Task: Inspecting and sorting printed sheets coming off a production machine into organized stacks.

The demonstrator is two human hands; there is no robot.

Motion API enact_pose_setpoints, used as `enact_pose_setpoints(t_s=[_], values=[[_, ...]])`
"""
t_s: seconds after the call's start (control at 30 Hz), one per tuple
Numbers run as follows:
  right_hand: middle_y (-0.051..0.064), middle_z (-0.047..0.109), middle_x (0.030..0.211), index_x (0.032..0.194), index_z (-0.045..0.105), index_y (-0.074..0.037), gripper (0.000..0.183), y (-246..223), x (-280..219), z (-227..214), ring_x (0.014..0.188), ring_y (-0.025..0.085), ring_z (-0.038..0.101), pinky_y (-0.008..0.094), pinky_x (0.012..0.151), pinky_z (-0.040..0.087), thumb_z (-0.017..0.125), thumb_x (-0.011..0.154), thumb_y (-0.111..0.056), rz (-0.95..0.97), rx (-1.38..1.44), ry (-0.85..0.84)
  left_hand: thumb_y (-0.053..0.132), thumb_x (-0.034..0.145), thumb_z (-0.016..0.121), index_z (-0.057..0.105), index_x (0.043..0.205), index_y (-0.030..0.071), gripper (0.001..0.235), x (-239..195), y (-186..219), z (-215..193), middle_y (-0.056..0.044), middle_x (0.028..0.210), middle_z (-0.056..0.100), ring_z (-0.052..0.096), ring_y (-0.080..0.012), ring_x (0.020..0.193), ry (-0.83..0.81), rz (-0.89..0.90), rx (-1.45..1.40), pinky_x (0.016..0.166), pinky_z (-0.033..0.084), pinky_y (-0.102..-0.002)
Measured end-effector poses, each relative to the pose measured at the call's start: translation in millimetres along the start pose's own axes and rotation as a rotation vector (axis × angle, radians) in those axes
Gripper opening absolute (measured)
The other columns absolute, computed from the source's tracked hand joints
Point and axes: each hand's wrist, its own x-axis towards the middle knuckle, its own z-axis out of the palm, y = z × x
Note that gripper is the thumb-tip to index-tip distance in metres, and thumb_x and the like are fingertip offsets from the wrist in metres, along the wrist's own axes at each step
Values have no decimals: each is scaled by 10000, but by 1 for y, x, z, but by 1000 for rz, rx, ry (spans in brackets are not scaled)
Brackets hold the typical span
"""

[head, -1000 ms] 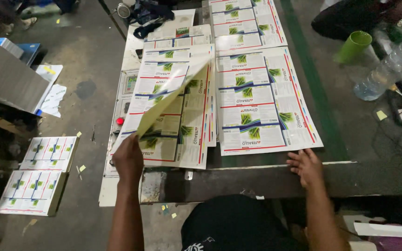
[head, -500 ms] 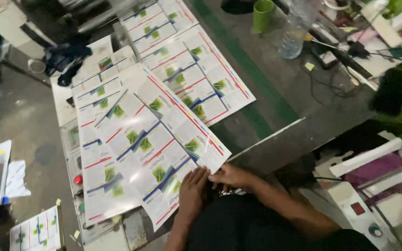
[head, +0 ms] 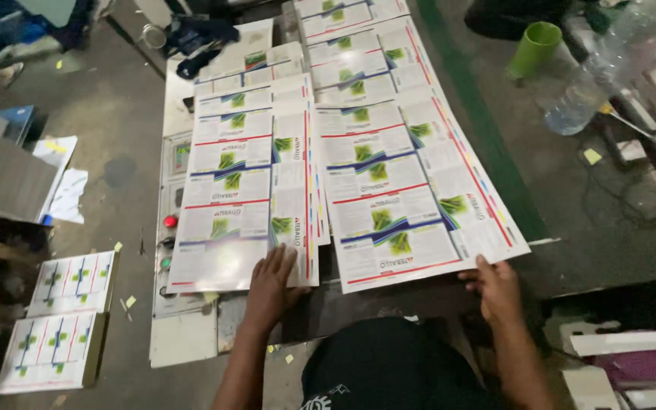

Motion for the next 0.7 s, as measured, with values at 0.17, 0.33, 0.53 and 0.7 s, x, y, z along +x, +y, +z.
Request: enact_pose_setpoints(t_s=[0.17,0.33,0.53,0.7], values=[[104,723,987,1234,624,-40,243,-12,0,-32,736,197,686,314,568,502,625,1038,-185,-19,-24,71,255,722,802,529,1430,49,787,-12,-48,20,-203,1543,472,429,-377,1441,-91,-93,285,1132,357,-551],[132,723,978,1229,616,-13,236,-20,-2,-33,730,208,686,333,566,505,620,1040,-155,21,-85,119,106,801,696,692,1206,99,405,-7,-53,0,-139,1243,685,654,-333,1118,89,-153,172,905,528,-465],[116,725,985,1241,623,-24,241,-11,-3,-41,730,201,684,322,567,497,619,1040,-158,53,-108,105,190,907,691,762,947,140,96,11,-32,-26,-108,866,750,722,-352,777,241,-207,58,682,560,-472],[109,722,983,1240,621,-42,246,-12,-10,-37,723,199,682,319,560,498,628,1029,-168,67,-120,122,306,892,708,735,907,123,186,18,-12,-32,-119,864,747,714,-372,781,-126,-116,64,690,554,-499]])
